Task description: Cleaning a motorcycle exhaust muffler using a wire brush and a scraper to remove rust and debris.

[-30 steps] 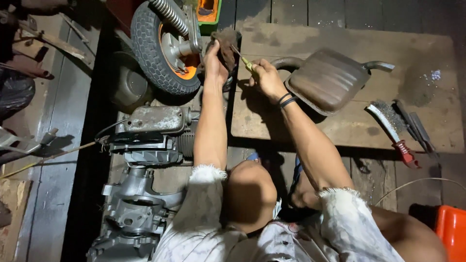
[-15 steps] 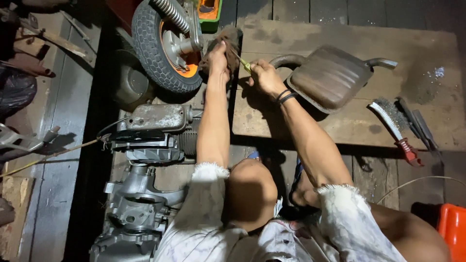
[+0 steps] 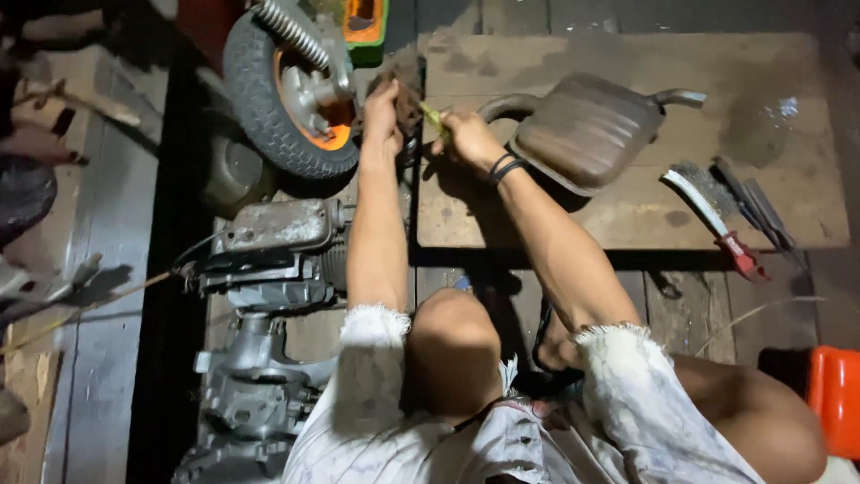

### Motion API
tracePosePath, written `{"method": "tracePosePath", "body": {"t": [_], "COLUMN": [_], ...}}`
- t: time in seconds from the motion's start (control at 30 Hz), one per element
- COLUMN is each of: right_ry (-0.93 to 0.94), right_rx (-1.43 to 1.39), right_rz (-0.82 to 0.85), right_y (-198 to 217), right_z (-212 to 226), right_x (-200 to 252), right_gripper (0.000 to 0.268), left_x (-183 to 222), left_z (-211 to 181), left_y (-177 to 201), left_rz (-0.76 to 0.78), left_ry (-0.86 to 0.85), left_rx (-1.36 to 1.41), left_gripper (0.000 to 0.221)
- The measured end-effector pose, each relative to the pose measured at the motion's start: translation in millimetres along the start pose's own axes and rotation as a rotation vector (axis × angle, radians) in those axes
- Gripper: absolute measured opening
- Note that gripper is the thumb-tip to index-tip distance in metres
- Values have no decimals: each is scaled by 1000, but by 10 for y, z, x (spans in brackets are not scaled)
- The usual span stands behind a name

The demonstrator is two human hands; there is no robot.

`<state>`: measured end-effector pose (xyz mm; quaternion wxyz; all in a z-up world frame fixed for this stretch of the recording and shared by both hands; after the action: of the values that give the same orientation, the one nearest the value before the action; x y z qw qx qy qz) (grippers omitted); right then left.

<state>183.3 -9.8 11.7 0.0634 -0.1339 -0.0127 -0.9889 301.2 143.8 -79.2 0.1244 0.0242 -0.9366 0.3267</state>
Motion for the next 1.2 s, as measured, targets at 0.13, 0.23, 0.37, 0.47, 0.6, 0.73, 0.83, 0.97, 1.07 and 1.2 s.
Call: {"method": "tracePosePath", "body": {"t": [0.13,0.23,0.37,0.47,0.6,0.73,0.83,0.97,1.07,1.2], "right_ry": [94,184,322,415,462,278,190,32,-24,-149], "right_rx": [367,588,867,958,1247,1255,1109,949,1129,1144], "right_rz": [-16,-14,-18,-130,-290,-253,-277,-284,-214,-130], "right_y": [86,196,573,1225,2140,2635,2900,3104,3090,2886], "right_z": [216,436,648,1068,1146,1112,839,158,-227,-374], "right_x": [142,290,384,651,1178,1926,2316,2510,2528,2606], "right_gripper": [26,31,32,31,35,35,36,31,23,32], "left_x": [96,103,-69,-93,455,1309,2175,2887,3110,3211], "left_z": [-7,-20,-252,-277,-517,-652,-393,361,502,695], "left_y": [-14,62,119,-45,-403,-1190,-1831,-1897,-1984,-2098], "left_rz": [-204,-345,-376,-404,-352,-119,386,1004,1119,1169], "left_ry": [85,151,-165,-234,-317,-818,-1172,-1387,-1420,-1494], "left_rx": [-152,-188,-727,-979,-1129,-1481,-1436,-1594,-1544,-1548], "left_gripper": [15,28,22,29,45,39,44,88,92,91]}}
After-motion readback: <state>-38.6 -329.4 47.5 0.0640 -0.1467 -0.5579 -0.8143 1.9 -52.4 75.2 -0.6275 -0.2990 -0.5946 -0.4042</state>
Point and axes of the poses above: each hand's wrist, its own x-axis away from the middle knuckle, its own y-axis out of the back of the hand, z = x × y, the point moved 9 cm from there along -x, towards the middle knuckle, and after that the axes turned 4 degrees about y, right-handed, at the moved point
